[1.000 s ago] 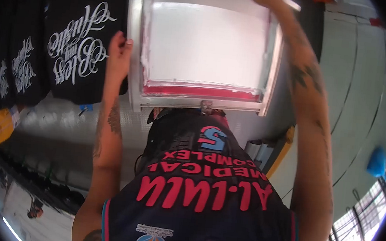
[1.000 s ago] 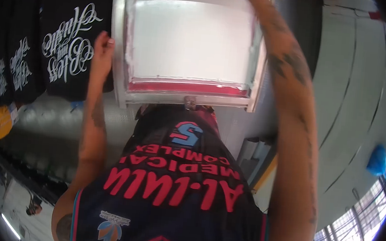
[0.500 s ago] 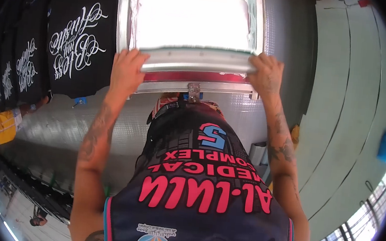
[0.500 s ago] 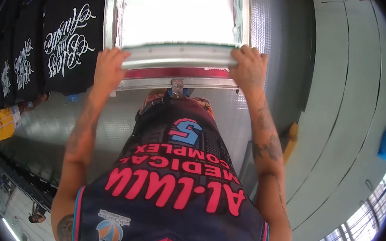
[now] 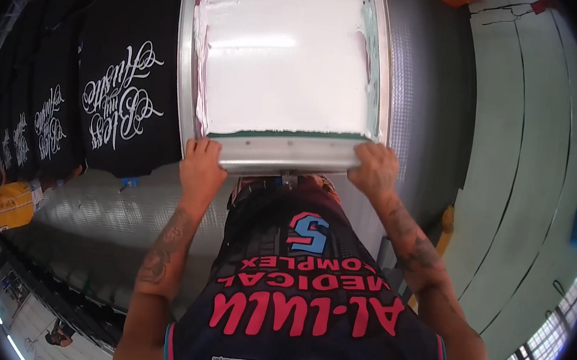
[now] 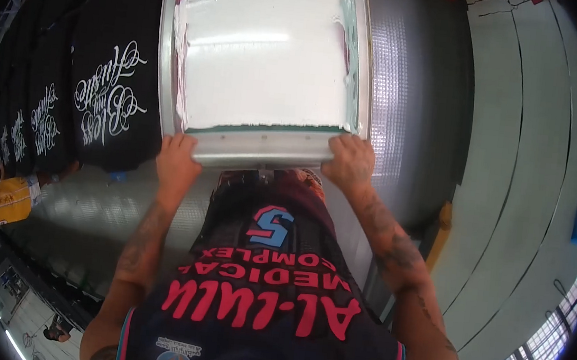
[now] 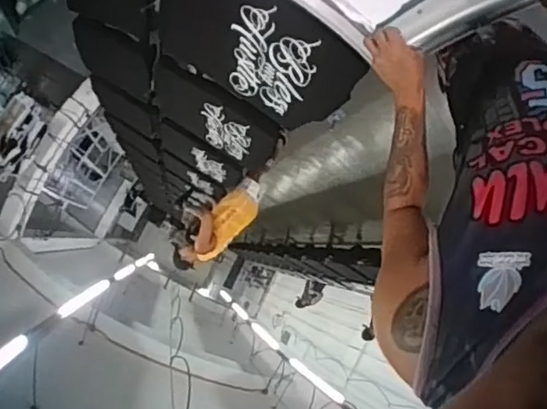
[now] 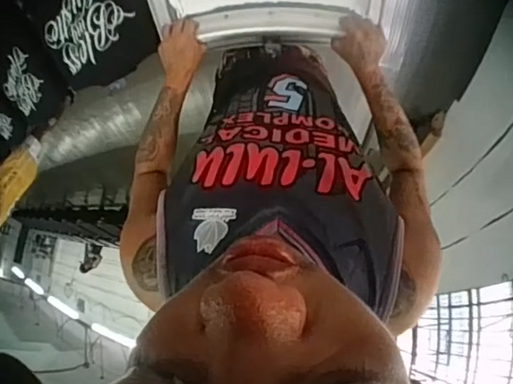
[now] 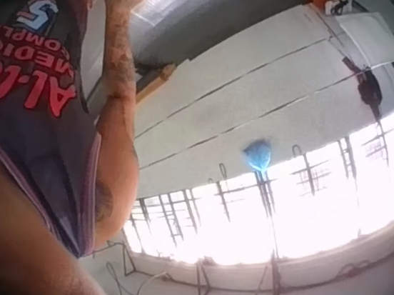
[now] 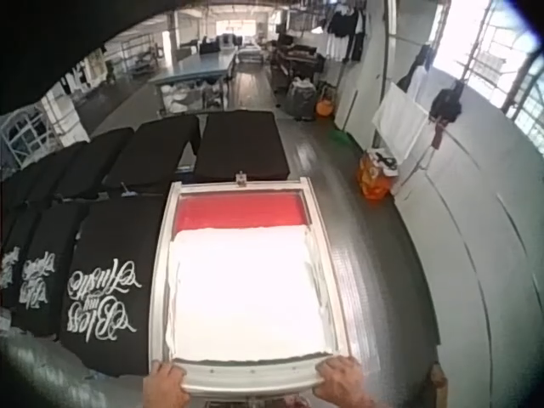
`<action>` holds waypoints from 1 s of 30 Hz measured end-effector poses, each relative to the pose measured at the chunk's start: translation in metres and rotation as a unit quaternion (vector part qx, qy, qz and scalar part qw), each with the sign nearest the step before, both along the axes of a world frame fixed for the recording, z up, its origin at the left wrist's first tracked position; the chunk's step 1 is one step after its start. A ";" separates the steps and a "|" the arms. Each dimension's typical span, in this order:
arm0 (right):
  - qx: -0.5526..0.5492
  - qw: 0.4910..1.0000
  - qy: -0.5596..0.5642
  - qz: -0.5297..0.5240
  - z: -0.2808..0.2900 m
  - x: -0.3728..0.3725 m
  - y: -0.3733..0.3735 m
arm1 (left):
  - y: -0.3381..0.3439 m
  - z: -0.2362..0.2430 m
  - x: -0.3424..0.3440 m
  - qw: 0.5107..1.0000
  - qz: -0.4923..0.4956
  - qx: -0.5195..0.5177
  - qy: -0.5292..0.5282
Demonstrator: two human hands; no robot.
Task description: Performing manual screen printing on t-shirts using a squeegee and ink.
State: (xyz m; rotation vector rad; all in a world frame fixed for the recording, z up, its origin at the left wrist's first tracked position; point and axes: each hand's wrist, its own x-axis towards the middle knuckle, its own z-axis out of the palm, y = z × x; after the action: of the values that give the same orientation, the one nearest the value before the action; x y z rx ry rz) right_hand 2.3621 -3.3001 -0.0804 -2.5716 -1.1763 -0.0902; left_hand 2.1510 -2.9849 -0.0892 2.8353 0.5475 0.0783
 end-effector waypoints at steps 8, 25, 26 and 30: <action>-0.110 0.991 -0.065 -0.039 -0.009 0.213 0.144 | 0.150 -0.006 0.223 0.996 -0.012 0.072 0.046; -0.079 0.993 0.085 -0.008 0.012 0.005 -0.005 | -0.004 0.027 -0.006 0.997 -0.027 -0.060 0.042; -0.084 0.994 0.063 0.000 0.010 0.000 -0.010 | -0.008 0.023 -0.013 0.998 -0.013 -0.040 0.043; -0.001 1.000 0.006 0.006 -0.001 -0.011 -0.009 | -0.012 0.005 -0.010 1.000 0.009 -0.013 0.022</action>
State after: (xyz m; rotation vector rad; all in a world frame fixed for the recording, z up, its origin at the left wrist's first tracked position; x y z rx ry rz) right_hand 2.3511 -3.3087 -0.0812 -2.5635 -1.1876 -0.0694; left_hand 2.1408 -2.9967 -0.0843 2.8142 0.5787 0.0113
